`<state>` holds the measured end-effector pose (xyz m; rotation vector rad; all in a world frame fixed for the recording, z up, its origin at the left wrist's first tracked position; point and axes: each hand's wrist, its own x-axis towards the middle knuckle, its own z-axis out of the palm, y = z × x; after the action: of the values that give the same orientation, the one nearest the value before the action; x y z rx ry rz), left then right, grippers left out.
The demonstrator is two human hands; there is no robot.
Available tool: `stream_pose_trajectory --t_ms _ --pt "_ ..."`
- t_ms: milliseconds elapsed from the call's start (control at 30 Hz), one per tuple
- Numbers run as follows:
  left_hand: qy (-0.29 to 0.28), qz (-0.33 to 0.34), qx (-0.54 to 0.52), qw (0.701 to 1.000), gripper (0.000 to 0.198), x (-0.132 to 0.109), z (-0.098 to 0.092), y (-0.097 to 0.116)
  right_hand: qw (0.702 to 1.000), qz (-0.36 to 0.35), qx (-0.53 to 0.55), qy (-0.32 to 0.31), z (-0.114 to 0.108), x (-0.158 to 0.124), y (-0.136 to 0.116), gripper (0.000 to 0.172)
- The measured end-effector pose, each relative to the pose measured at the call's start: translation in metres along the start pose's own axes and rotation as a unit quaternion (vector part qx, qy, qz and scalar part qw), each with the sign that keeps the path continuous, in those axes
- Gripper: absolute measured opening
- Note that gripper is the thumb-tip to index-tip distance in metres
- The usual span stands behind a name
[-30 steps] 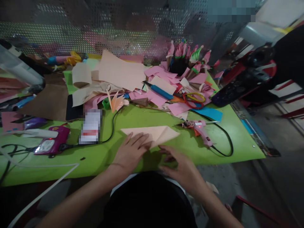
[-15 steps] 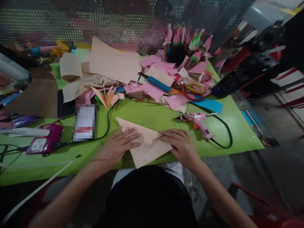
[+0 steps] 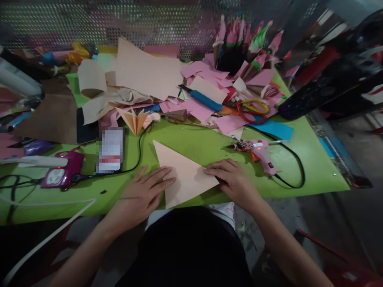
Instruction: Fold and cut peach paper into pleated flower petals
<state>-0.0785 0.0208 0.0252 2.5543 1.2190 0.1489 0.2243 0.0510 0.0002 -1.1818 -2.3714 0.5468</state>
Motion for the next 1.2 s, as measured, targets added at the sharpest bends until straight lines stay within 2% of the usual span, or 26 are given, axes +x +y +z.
stream_pose_trajectory --t_ms 233,467,600,700,800,967,1200 --pt "0.018 -0.003 -0.045 0.999 0.047 -0.002 -0.002 0.001 1.000 0.007 0.015 0.016 -0.001 0.005 0.003 0.035" --pt "0.025 -0.023 -0.080 0.996 0.033 -0.009 0.001 0.001 0.999 0.023 0.014 0.021 0.001 0.010 0.001 0.018" --pt "0.047 -0.050 -0.095 0.993 0.044 -0.014 0.007 0.000 0.999 0.025 0.000 0.039 0.005 0.015 -0.002 0.020" --pt "0.071 -0.064 -0.101 0.990 0.052 -0.015 0.011 0.000 0.998 0.034 -0.032 0.052 0.007 0.018 -0.004 0.030" --pt "0.088 -0.067 -0.091 0.990 0.060 -0.016 0.015 0.000 0.994 0.056 -0.067 0.061 0.010 0.020 -0.005 0.036" --pt "0.096 -0.057 -0.057 0.992 0.064 -0.015 0.019 0.000 0.991 0.064 -0.100 0.060 0.012 0.021 -0.005 0.036" --pt "0.041 -0.026 0.004 0.999 0.058 -0.018 0.018 0.002 0.992 0.063 -0.102 0.051 0.013 0.022 -0.005 0.035"
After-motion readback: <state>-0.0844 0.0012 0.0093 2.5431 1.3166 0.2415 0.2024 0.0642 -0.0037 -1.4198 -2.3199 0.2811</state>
